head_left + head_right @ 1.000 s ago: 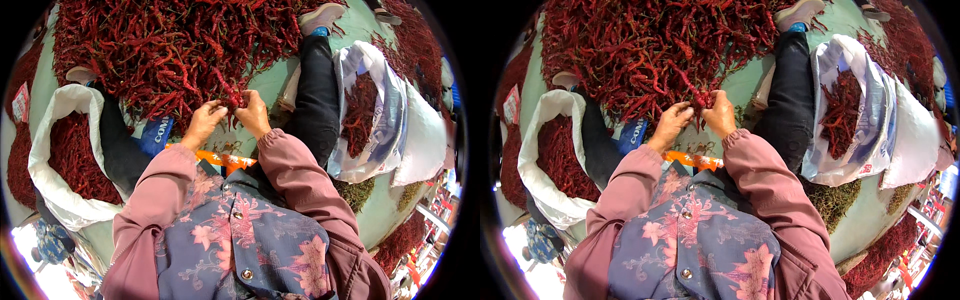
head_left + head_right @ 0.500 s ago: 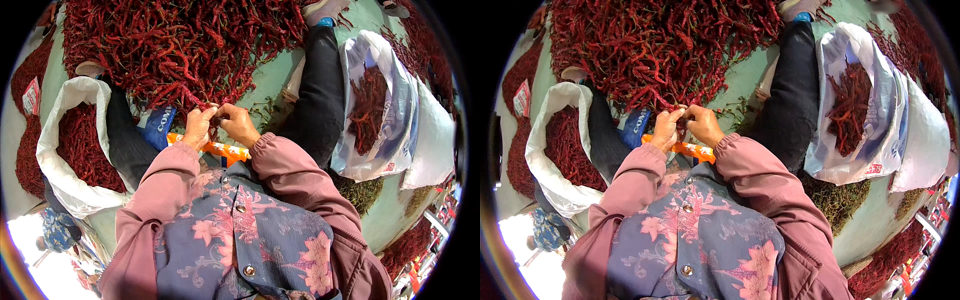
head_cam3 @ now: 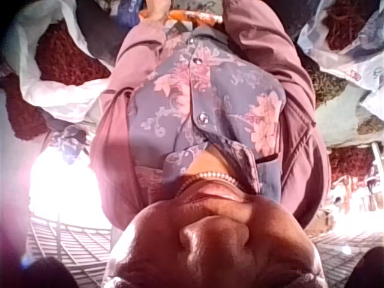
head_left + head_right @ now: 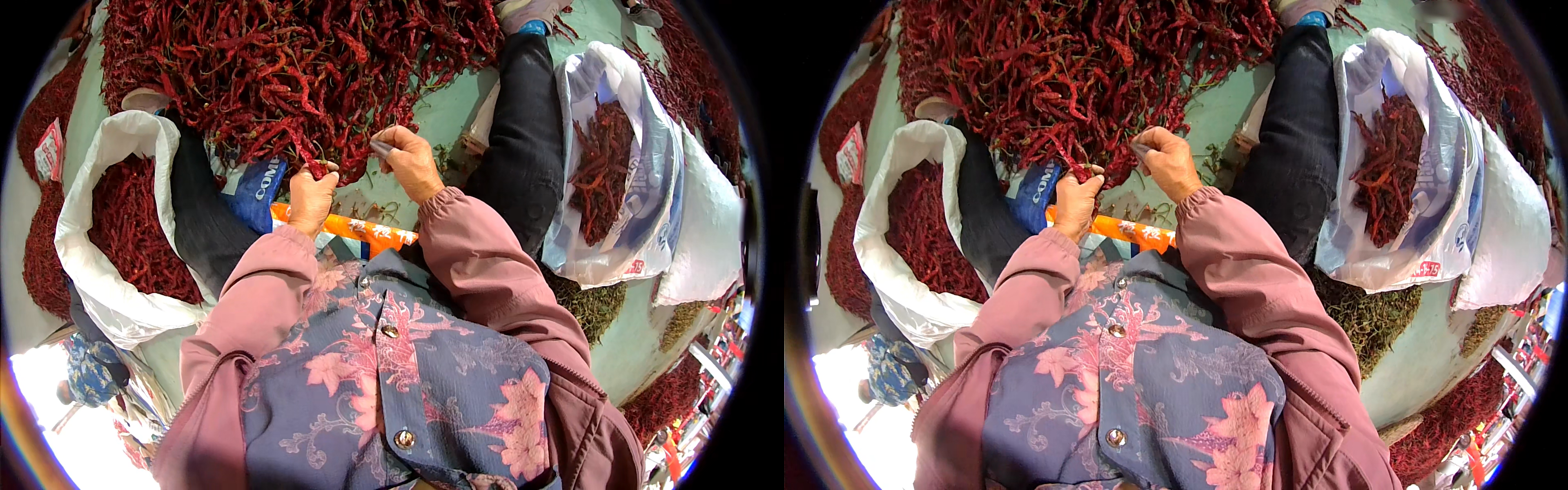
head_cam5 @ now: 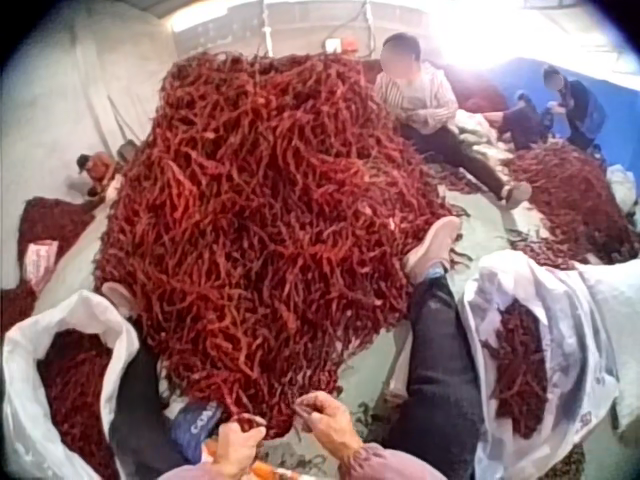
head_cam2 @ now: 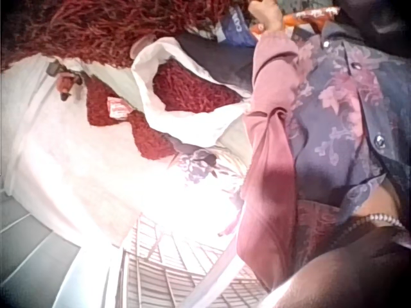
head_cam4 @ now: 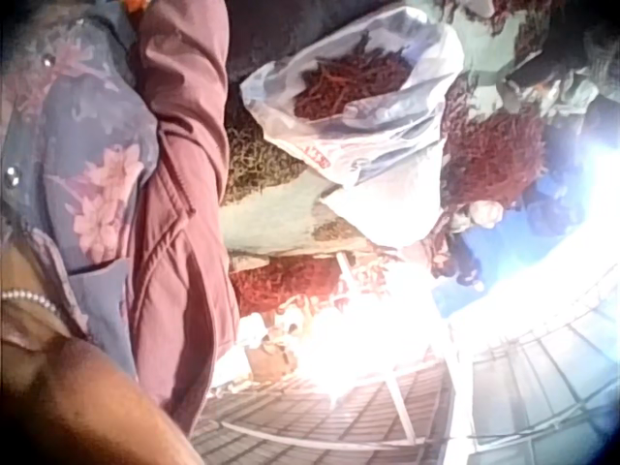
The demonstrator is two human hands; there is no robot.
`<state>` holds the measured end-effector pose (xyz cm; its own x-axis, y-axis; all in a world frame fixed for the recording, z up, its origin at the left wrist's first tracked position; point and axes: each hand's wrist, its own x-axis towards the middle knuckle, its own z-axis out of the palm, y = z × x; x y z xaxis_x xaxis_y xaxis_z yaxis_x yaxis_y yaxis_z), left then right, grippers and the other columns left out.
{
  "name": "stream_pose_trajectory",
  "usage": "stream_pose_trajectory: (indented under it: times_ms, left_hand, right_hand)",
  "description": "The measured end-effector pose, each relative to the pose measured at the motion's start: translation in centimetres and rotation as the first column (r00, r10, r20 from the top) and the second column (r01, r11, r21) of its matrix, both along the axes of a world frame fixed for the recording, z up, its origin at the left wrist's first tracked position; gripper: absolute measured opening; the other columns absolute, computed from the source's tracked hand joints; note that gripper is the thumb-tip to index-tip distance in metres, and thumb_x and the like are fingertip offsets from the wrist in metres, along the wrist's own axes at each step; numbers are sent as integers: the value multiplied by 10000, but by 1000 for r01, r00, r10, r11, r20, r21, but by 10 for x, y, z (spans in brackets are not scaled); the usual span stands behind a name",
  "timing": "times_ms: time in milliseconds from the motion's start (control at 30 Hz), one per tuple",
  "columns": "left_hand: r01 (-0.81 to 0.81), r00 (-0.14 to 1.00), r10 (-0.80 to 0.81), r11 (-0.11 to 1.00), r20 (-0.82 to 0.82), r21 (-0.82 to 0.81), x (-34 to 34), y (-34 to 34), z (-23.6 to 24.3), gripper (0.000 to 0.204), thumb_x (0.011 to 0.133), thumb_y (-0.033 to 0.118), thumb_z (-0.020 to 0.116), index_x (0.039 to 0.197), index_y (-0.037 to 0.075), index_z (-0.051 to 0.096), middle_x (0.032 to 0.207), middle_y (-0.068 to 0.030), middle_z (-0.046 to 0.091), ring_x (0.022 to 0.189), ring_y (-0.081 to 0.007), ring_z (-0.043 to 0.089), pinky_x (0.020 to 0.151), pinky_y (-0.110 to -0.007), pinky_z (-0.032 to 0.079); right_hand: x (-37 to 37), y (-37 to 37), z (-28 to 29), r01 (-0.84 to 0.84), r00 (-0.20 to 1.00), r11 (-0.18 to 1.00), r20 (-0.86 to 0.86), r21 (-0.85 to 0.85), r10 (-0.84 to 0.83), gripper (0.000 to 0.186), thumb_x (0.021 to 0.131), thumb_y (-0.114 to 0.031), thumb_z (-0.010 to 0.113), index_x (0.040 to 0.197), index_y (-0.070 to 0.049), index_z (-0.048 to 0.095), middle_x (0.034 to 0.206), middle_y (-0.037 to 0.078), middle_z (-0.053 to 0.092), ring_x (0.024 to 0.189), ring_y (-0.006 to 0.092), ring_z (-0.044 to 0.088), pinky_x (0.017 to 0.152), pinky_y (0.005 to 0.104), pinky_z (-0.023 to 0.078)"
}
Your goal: The person sits on the floor and removes stems from dried red peppers by hand. The de-stemmed peppers are placed into a large white sack, while the discarded stems are dropped onto the floor.
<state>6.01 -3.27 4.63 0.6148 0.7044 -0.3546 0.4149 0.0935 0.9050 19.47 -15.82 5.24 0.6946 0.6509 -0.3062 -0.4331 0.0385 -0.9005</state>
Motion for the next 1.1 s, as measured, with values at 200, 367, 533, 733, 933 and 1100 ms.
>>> stream_pose_trajectory:
  times_ms: [200, 367, 533, 733, 933, 1100]
  left_hand:
    - [-84, 996, 84, 980, -9, -182, -14, 19, 0, 72, 750, 70, 611, 811, 32, 614, 729, -17, 611, 588, -75, 515, 521, -225, 410]
    - [-1, 1000, -5, 891, -13, -455, -9, 22, 14, 103, 813, 65, 567, 911, 39, 580, 854, -59, 627, 739, -121, 580, 597, -263, 469]
    - [169, 985, -118, 757, 123, -631, -3, -3, 17, 185, 822, 44, 576, 1004, 7, 579, 908, -85, 611, 785, -161, 595, 722, -308, 508]
    - [166, 986, -125, 811, 111, -561, -2, -10, 18, 137, 802, 27, 584, 939, 15, 586, 779, -44, 604, 614, -103, 548, 557, -225, 455]
    - [168, 984, -175, 875, 28, -455, -4, -14, 15, 75, 769, 3, 579, 837, 22, 605, 672, 6, 556, 519, -60, 462, 477, -202, 359]
    - [139, 987, -159, 937, -34, -320, 0, -16, 0, 41, 737, -10, 581, 746, 24, 602, 638, 5, 543, 513, -61, 451, 456, -229, 343]
  right_hand:
    - [14, -8, 3, -87, 996, 992, -8, -87, 87, 128, 747, 26, 433, 760, -7, 557, 612, 27, 516, 489, 88, 461, 455, 228, 366]
    - [2, -6, -1, -328, 944, 927, -95, -183, 315, 127, 750, 25, 430, 771, 9, 555, 628, 47, 531, 491, 107, 491, 419, 241, 397]
    - [-8, 0, 8, -343, 918, 921, -274, -182, 288, 106, 780, 9, 460, 772, -2, 565, 645, 46, 541, 507, 116, 509, 457, 252, 453]
    - [-14, -1, 10, -329, 917, 928, -294, -176, 269, 102, 781, 12, 478, 768, -6, 577, 641, 42, 547, 525, 104, 514, 467, 238, 449]
    - [-27, -2, -1, -91, 613, 869, 661, -486, 434, 95, 677, -103, 572, 687, -8, 572, 634, 145, 606, 600, 289, 605, 532, 402, 464]
    - [-43, 5, -4, 100, 344, 758, 737, -645, 582, 125, 688, -161, 572, 746, -51, 559, 757, 148, 625, 679, 316, 621, 591, 432, 476]
